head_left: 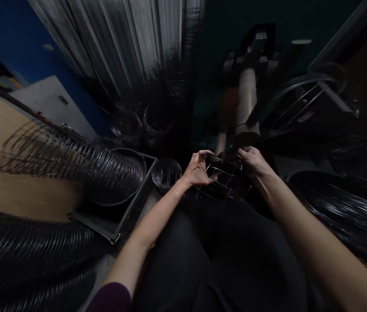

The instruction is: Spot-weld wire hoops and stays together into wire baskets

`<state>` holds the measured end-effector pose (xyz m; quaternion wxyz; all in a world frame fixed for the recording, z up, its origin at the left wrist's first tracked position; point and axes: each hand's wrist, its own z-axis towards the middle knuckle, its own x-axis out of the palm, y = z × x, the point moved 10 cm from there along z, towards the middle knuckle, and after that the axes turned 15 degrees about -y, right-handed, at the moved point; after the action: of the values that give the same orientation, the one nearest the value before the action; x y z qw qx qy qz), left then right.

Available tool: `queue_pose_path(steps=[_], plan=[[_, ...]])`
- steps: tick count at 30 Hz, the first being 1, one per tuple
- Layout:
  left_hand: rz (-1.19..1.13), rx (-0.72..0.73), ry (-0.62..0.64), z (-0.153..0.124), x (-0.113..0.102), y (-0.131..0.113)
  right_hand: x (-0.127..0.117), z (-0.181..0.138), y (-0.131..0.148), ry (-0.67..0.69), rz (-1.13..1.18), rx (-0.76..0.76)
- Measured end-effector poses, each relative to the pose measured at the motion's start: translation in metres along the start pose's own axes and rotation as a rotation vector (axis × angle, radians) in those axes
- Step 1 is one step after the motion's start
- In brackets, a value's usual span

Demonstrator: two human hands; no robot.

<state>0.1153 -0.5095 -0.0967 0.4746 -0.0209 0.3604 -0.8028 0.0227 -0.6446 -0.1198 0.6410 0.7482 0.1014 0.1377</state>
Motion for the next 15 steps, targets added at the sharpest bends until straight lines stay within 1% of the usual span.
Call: queue_pose_path(steps=[3,5,7,10,11,13,15], plan=[[-0.001,0.012,0.015,0.0,0.0,0.001,0.003,-0.005,-0.001,0.006,0.008,0.016],[-0.013,0.003,0.019,0.0,0.0,0.003,0.002,-0.007,-0.001,-0.023,0.015,0.03],[-0.029,-0.003,0.015,0.0,0.0,0.005,-0.005,-0.008,0.0,-0.104,0.041,0.055],[-0.054,-0.01,0.02,-0.002,0.0,0.007,-0.026,-0.008,0.001,-0.272,0.172,0.122],[-0.068,-0.017,0.025,-0.004,0.001,0.008,-0.03,-0.008,0.001,-0.299,0.209,0.145],[-0.105,-0.05,0.02,-0.009,-0.001,0.012,-0.033,-0.011,0.002,-0.282,0.216,0.177],[-0.141,-0.081,-0.007,-0.013,-0.004,0.017,-0.029,-0.014,0.003,-0.205,0.166,0.191]])
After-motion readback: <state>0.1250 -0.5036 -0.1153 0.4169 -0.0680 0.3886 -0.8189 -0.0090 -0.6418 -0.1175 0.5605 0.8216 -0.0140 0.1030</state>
